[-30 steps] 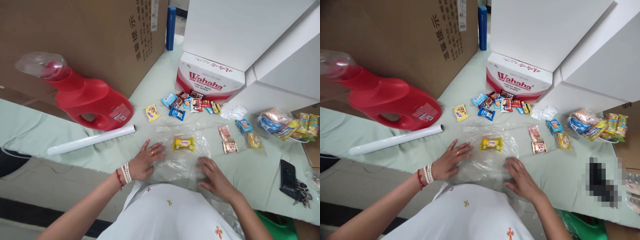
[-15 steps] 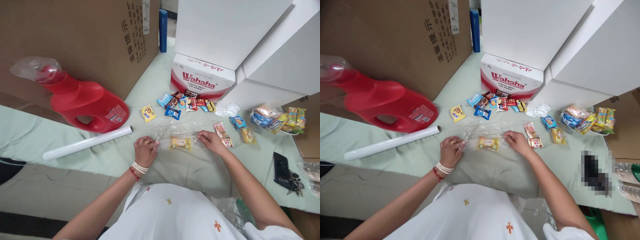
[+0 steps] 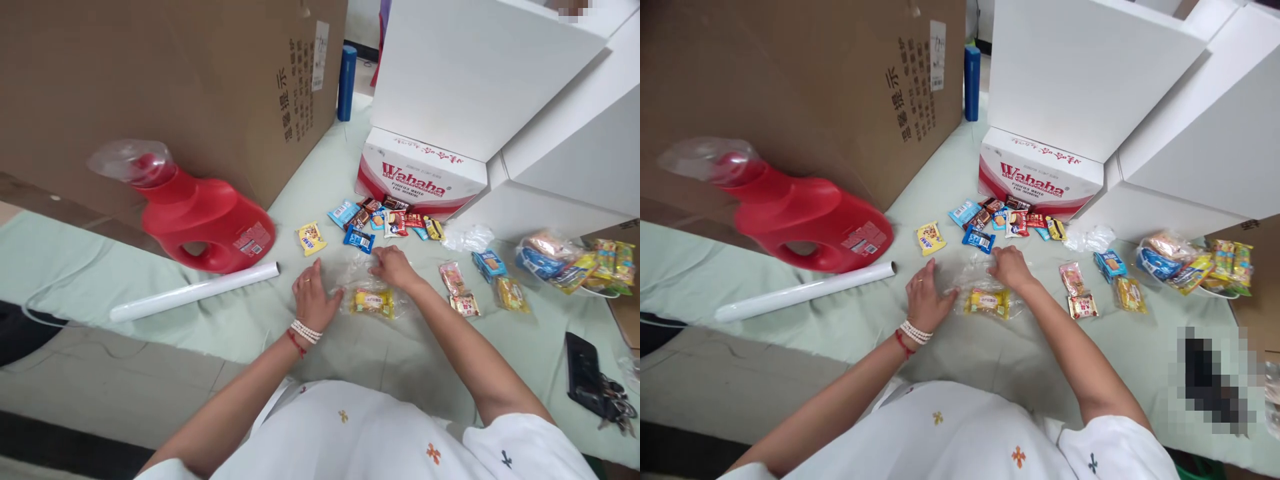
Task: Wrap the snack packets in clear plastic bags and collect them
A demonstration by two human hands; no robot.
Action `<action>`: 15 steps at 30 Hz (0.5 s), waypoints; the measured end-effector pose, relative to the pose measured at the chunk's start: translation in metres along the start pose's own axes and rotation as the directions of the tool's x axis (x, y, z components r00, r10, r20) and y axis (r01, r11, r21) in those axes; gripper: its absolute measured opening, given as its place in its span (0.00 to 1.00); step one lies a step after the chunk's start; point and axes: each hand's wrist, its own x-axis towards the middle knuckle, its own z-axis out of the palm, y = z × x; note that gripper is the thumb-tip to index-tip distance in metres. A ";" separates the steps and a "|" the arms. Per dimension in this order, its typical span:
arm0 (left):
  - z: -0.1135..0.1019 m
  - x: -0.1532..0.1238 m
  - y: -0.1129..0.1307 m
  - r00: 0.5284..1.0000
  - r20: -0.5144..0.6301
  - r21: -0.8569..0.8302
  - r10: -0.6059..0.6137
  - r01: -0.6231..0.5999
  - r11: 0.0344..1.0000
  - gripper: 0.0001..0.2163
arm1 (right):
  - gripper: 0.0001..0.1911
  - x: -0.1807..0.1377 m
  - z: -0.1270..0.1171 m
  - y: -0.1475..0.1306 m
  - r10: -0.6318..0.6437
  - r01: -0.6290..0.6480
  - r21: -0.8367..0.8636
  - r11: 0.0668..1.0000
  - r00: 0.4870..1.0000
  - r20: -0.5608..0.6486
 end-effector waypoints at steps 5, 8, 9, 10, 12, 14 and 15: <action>0.006 0.009 0.005 0.980 0.161 -0.030 -0.121 0.127 0.991 0.44 | 0.14 -0.021 -0.009 -0.008 -0.176 0.167 0.126 0.978 0.983 0.062; 0.007 0.015 0.000 0.964 0.244 -0.047 -0.107 0.122 0.991 0.33 | 0.18 -0.060 -0.012 -0.020 -0.355 0.353 0.036 0.935 0.932 0.076; 0.006 0.016 -0.003 0.960 0.269 -0.064 -0.084 0.105 0.992 0.27 | 0.19 -0.074 -0.010 -0.023 -0.373 0.378 -0.026 0.926 0.921 0.109; 0.005 0.017 -0.007 0.958 0.282 -0.096 -0.056 0.086 0.992 0.21 | 0.21 -0.088 -0.005 -0.025 -0.373 0.386 -0.077 0.919 0.917 0.144; -0.001 0.018 -0.018 0.964 0.265 -0.210 0.004 0.054 0.976 0.14 | 0.27 -0.111 0.009 -0.025 -0.351 0.373 -0.120 0.920 0.920 0.173; -0.011 0.016 -0.031 0.971 0.228 -0.357 0.073 0.013 0.934 0.12 | 0.33 -0.127 0.027 -0.021 -0.334 0.349 -0.085 0.933 0.931 0.150; -0.018 0.014 -0.037 0.970 0.220 -0.420 0.109 -0.007 0.908 0.12 | 0.35 -0.131 0.035 -0.018 -0.323 0.331 -0.050 0.942 0.938 0.128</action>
